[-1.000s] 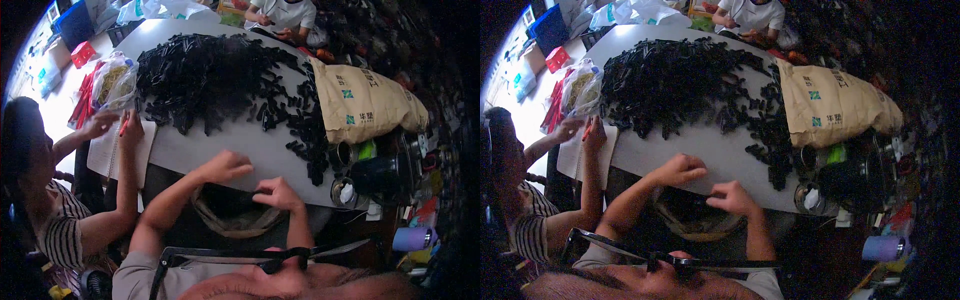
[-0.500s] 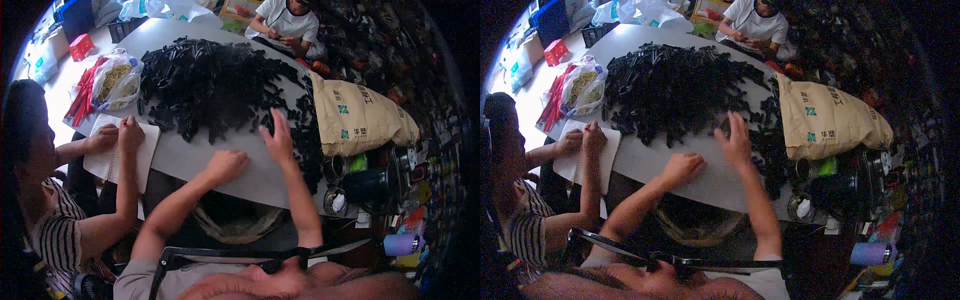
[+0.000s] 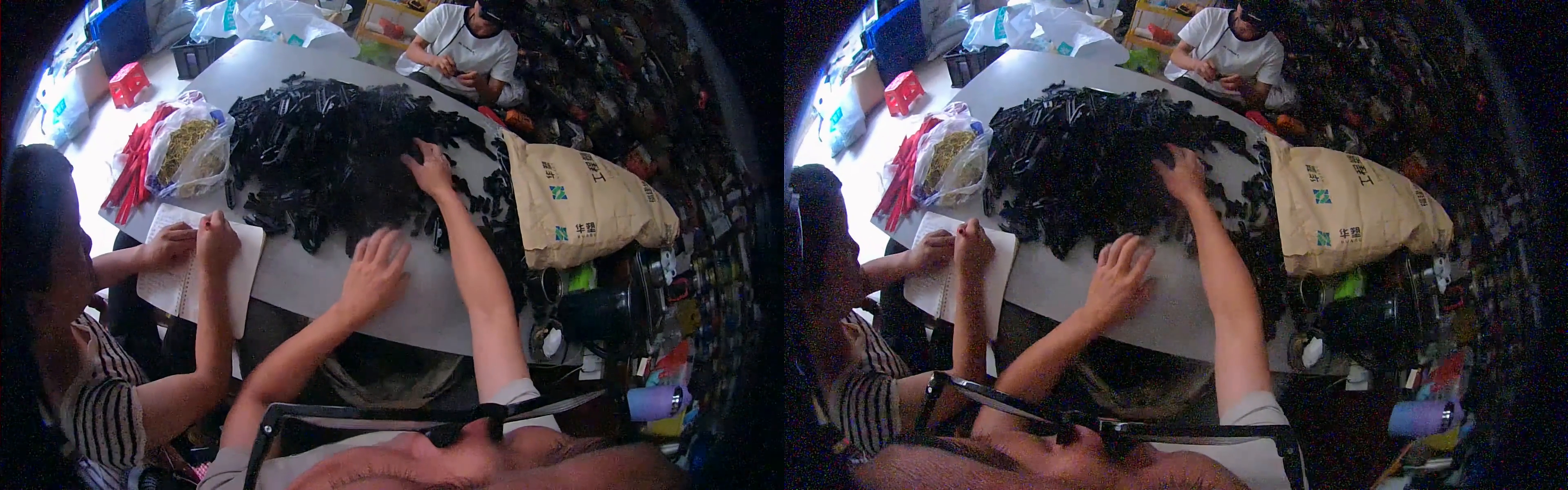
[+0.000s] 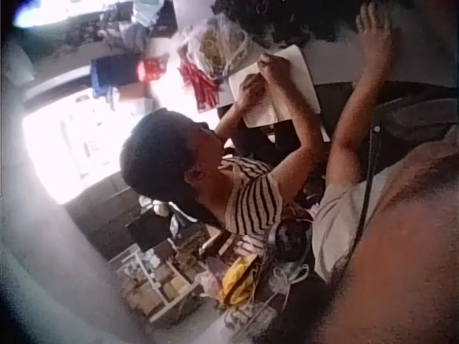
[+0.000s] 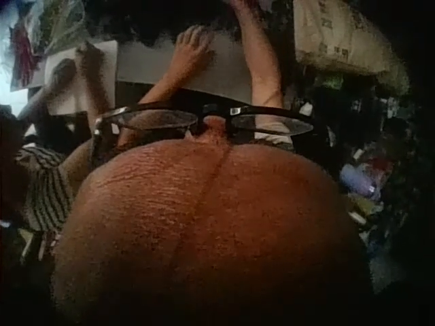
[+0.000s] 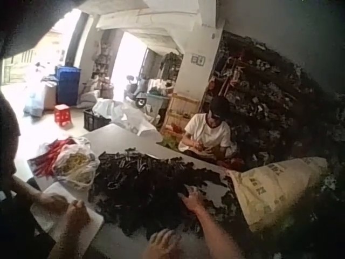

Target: Sorting small black plastic components on a desk into different piles or containers.

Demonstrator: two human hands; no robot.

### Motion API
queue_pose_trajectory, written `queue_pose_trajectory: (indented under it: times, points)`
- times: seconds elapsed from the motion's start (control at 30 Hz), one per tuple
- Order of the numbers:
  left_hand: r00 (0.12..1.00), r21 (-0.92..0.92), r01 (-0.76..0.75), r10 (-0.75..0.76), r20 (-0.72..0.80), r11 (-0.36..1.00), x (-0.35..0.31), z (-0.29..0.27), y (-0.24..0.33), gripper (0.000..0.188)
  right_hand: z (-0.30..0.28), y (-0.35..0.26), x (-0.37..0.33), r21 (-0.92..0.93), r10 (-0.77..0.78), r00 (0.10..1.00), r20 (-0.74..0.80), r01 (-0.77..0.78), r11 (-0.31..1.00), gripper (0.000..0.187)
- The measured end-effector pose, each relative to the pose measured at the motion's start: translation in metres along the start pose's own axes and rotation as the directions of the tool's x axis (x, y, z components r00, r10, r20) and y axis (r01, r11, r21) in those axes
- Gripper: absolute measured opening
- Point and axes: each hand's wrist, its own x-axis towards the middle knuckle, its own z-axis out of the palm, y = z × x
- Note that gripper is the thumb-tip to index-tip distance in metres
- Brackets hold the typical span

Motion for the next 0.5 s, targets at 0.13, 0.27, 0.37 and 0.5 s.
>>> queue_pose_trajectory:
  times: [0.13, 0.27, 0.37, 0.5]
  points:
    - [0.989, 0.019, 0.119, -0.12, 0.091, 0.993, 0.003, 0.005, 0.002, 0.079, 0.0, 0.001, -0.025, 0.121, 0.0, 0.998, -0.067, 0.009, 0.993, 0.057]
    - [0.987, 0.014, 0.141, -0.141, 0.076, 0.99, 0.003, 0.011, 0.0, 0.089, -0.002, -0.012, -0.045, 0.007, -0.032, 0.999, -0.016, 0.032, 0.999, 0.051]
    - [0.984, 0.02, 0.155, -0.156, 0.085, 0.988, 0.005, 0.011, 0.002, 0.093, -0.007, -0.021, -0.067, 0.102, -0.045, 0.999, -0.031, 0.048, 0.994, 0.047]
    - [0.988, 0.042, 0.148, -0.15, 0.048, 0.988, 0.001, 0.011, 0.0, 0.093, -0.008, -0.042, -0.094, 0.093, -0.066, 0.994, -0.087, 0.074, 0.993, 0.044]
